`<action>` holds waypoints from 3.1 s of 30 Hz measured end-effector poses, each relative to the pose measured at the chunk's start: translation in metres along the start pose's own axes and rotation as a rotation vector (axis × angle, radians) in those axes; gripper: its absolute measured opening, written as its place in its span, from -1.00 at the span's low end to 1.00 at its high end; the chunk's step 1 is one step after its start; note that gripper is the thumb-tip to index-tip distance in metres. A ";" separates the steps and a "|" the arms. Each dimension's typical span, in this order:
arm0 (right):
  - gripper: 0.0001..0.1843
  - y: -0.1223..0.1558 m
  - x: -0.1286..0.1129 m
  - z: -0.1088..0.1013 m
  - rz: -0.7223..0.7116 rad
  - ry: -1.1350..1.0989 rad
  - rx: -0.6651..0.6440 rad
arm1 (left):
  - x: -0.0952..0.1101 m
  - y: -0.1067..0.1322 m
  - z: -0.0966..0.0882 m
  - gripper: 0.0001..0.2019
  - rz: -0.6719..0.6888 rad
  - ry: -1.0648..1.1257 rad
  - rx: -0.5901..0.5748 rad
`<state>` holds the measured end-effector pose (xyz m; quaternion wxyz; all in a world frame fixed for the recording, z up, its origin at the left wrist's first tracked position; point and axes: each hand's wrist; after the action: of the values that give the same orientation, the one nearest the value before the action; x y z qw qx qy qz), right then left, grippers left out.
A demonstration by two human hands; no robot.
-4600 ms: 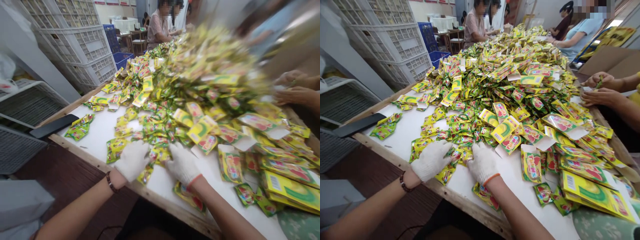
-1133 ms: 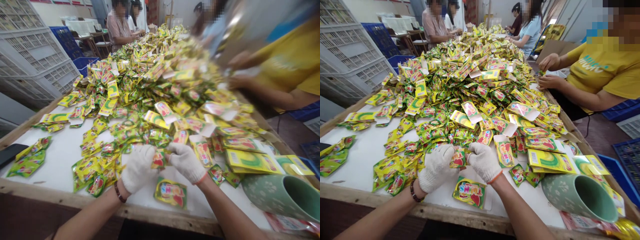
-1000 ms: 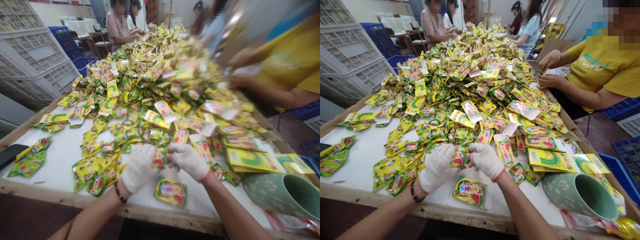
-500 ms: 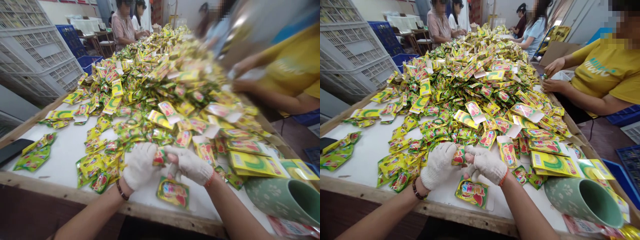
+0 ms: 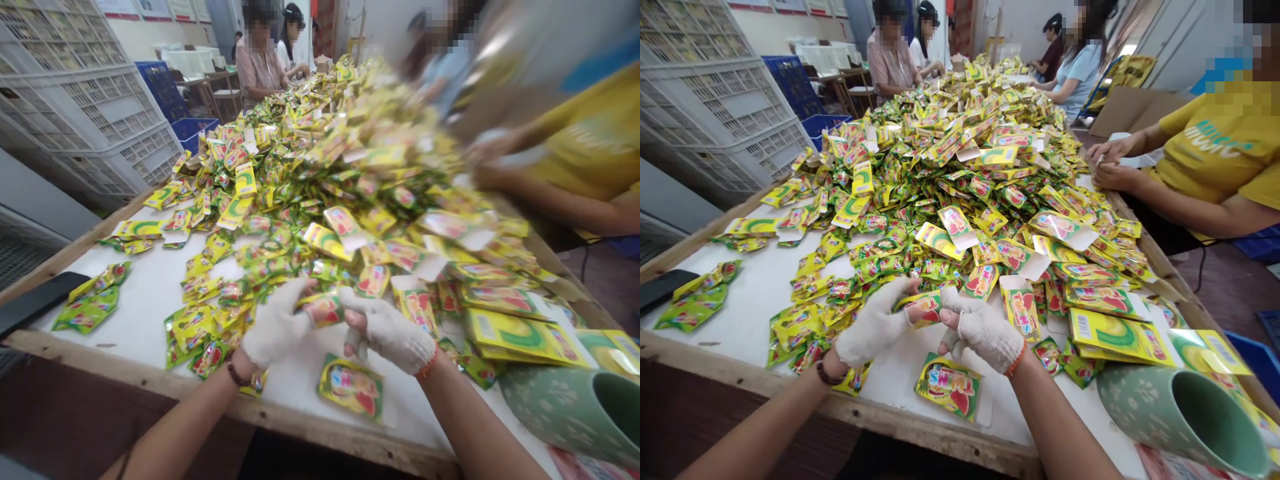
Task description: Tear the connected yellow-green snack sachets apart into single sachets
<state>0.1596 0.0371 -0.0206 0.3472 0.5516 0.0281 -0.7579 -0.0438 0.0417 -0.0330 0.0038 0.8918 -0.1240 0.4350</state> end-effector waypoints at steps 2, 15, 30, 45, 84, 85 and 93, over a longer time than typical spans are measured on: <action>-0.54 0.001 -0.001 0.000 -0.042 -0.065 0.016 | 0.004 -0.004 -0.008 -0.52 -0.193 0.348 -0.047; -0.59 -0.004 -0.011 -0.026 -0.203 -0.022 0.431 | 0.032 0.039 0.007 -0.64 -0.440 0.851 -0.247; -0.60 0.009 -0.005 0.013 -0.095 0.044 0.145 | 0.023 0.038 0.006 -0.47 -0.450 0.920 0.228; -0.58 0.015 -0.022 -0.024 -0.273 0.115 0.517 | 0.043 0.052 0.021 -0.60 -0.451 0.714 -0.077; -0.71 -0.009 0.028 0.043 -0.343 0.248 0.191 | 0.001 0.061 -0.005 -0.55 -0.305 0.759 0.109; -0.73 -0.009 0.029 0.042 -0.340 0.287 0.165 | -0.001 0.066 -0.008 -0.61 -0.316 0.713 0.089; -0.94 -0.011 0.026 0.041 -0.274 0.482 0.155 | -0.005 0.068 -0.018 -0.85 -0.339 0.505 0.046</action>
<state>0.1159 0.0148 -0.0302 0.1814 0.7319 0.1261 -0.6446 -0.0757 -0.0212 -0.0326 0.0871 0.7633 0.0415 0.6388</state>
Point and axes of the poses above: each hand's wrist, its own y-axis away from the middle knuckle, its own z-axis out of the palm, x = y × z, and after that the axes turned 5 degrees about -y, right-handed
